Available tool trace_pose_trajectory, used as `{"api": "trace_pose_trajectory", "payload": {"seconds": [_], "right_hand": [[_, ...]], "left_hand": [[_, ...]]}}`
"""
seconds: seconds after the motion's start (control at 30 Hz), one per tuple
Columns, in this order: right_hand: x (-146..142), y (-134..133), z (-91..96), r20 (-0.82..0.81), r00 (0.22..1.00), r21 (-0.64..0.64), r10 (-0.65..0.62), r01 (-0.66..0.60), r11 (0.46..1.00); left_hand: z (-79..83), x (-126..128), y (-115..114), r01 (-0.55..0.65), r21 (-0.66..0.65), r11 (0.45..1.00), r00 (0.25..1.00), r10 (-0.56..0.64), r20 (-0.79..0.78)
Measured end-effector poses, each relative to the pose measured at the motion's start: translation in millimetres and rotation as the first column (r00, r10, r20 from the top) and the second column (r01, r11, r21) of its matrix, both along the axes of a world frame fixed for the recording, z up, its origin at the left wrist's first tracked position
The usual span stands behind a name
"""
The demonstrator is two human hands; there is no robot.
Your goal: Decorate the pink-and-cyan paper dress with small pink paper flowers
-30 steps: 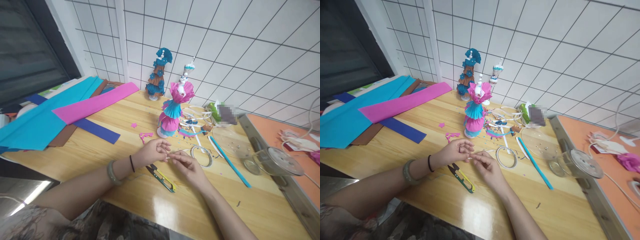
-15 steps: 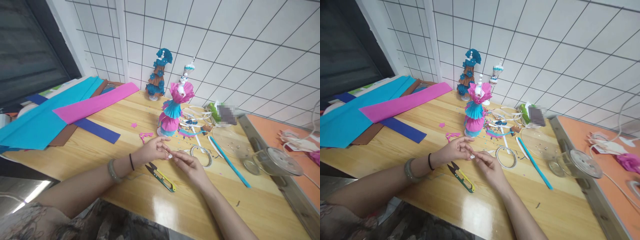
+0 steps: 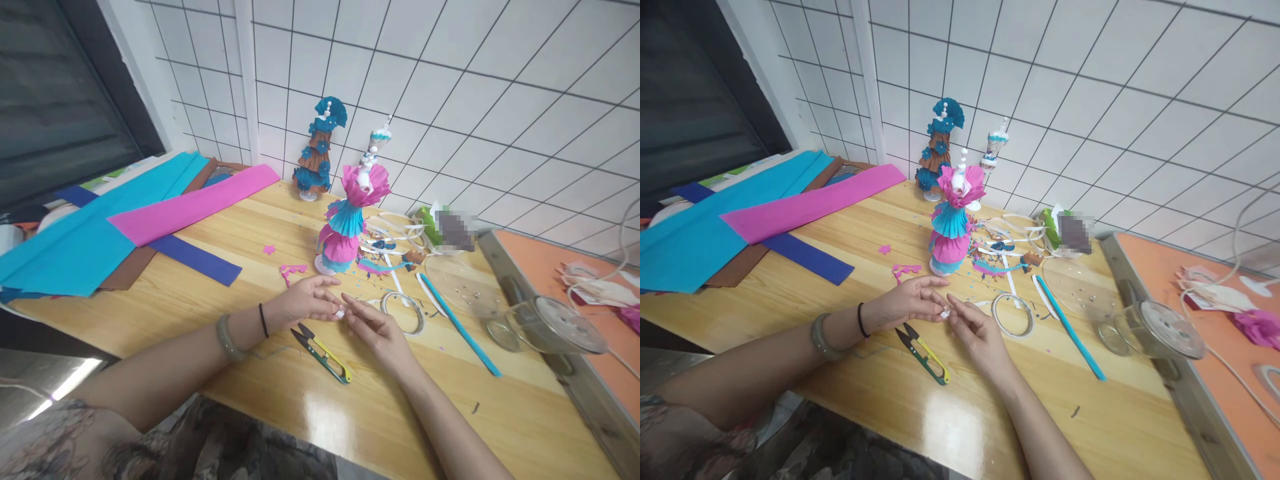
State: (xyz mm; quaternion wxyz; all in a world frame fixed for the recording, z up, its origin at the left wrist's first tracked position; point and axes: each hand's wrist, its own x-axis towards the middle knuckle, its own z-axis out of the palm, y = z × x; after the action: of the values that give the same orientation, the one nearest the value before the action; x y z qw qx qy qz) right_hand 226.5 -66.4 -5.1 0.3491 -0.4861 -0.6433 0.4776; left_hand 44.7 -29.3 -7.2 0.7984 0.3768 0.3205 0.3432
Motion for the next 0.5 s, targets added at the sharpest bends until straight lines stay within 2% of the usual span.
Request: {"api": "trace_pose_trajectory", "payload": {"seconds": [0.23, 0.37, 0.43, 0.5], "right_hand": [[-1, 0, 3.4, -0.11, 0.99, -0.042, -0.086, 0.082, 0.996], [0, -4, 8.6, -0.095, 0.983, 0.031, -0.159, 0.163, 0.986], [-2, -9, 11.9, 0.036, 0.996, 0.129, -0.077, 0.071, 0.989], [-6, -15, 14.8, 0.237, 0.968, 0.22, 0.081, -0.134, 0.966]], "left_hand": [[-5.2, 3, 0, -0.039, 0.203, 0.978, 0.995, 0.057, -0.083], [-5.6, 3, 1, -0.046, 0.253, 0.966, 0.99, 0.079, -0.119], [-4.1, 2, 1, -0.059, 0.242, 0.968, 0.99, 0.089, -0.113], [-1.1, 2, 1, -0.08, 0.196, 0.977, 0.991, 0.1, -0.094]]}}
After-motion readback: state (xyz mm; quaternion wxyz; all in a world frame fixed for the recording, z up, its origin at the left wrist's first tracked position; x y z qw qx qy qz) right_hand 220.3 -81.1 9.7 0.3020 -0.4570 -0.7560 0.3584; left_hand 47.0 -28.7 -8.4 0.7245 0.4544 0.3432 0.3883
